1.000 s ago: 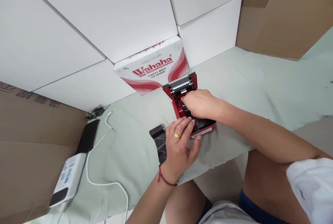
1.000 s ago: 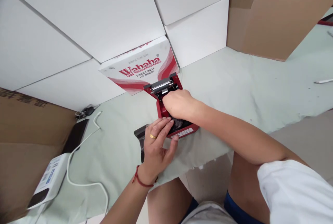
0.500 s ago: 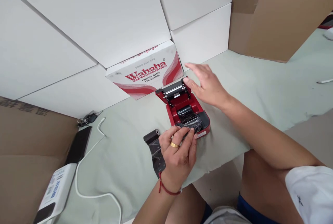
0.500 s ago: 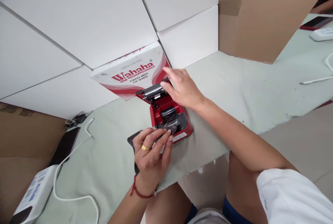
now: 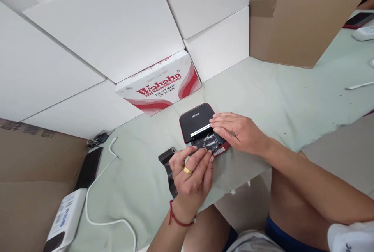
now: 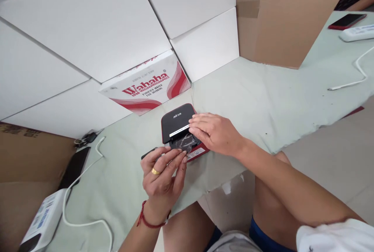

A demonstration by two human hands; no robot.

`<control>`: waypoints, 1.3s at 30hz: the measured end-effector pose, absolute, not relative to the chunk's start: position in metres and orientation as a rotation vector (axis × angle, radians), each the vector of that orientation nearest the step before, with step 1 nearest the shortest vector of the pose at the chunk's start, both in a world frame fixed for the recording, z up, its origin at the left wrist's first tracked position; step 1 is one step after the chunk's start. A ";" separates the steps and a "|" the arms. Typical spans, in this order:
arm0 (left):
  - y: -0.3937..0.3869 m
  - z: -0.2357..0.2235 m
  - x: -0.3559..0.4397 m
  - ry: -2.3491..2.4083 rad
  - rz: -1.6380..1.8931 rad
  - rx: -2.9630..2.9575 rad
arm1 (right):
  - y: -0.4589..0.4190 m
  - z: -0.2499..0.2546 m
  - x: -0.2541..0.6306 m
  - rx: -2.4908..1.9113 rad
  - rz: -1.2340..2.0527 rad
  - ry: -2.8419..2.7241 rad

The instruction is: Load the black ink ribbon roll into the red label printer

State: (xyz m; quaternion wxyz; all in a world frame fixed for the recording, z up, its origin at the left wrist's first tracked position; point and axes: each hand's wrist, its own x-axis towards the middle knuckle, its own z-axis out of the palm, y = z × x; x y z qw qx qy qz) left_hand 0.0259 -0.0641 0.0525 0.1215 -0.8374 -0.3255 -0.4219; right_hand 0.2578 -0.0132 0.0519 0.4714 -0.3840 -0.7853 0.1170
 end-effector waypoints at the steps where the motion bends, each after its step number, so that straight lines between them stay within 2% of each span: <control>1: -0.062 0.053 0.022 -0.946 -1.250 -2.476 | -0.015 0.047 0.258 -0.946 0.286 -1.921; 4: -0.048 0.052 0.007 -1.085 -1.470 -2.528 | -0.015 0.040 0.255 -0.955 0.298 -1.888; 7: -0.025 0.046 -0.008 -1.454 -1.791 -2.528 | -0.014 0.039 0.249 -0.989 0.292 -1.870; 12: -0.003 0.031 -0.022 -1.858 -1.935 -2.605 | -0.018 0.043 0.245 -1.053 0.321 -1.877; 16: -0.002 0.035 -0.024 -1.952 -2.019 -2.694 | -0.014 0.047 0.245 -1.054 0.340 -1.883; 22: 0.005 0.046 -0.016 -1.935 -2.459 -2.599 | -0.009 0.047 0.233 -1.013 0.253 -1.785; 27: 0.006 0.037 -0.006 -1.858 -2.616 -2.571 | -0.031 0.044 0.235 -0.773 0.153 -1.888; 31: 0.006 0.026 -0.010 -1.987 -2.635 -2.719 | -0.049 0.037 0.245 -0.716 0.087 -1.914; 39: -0.002 0.007 -0.022 -2.086 -2.331 -2.780 | -0.055 0.030 0.245 -0.721 0.021 -1.933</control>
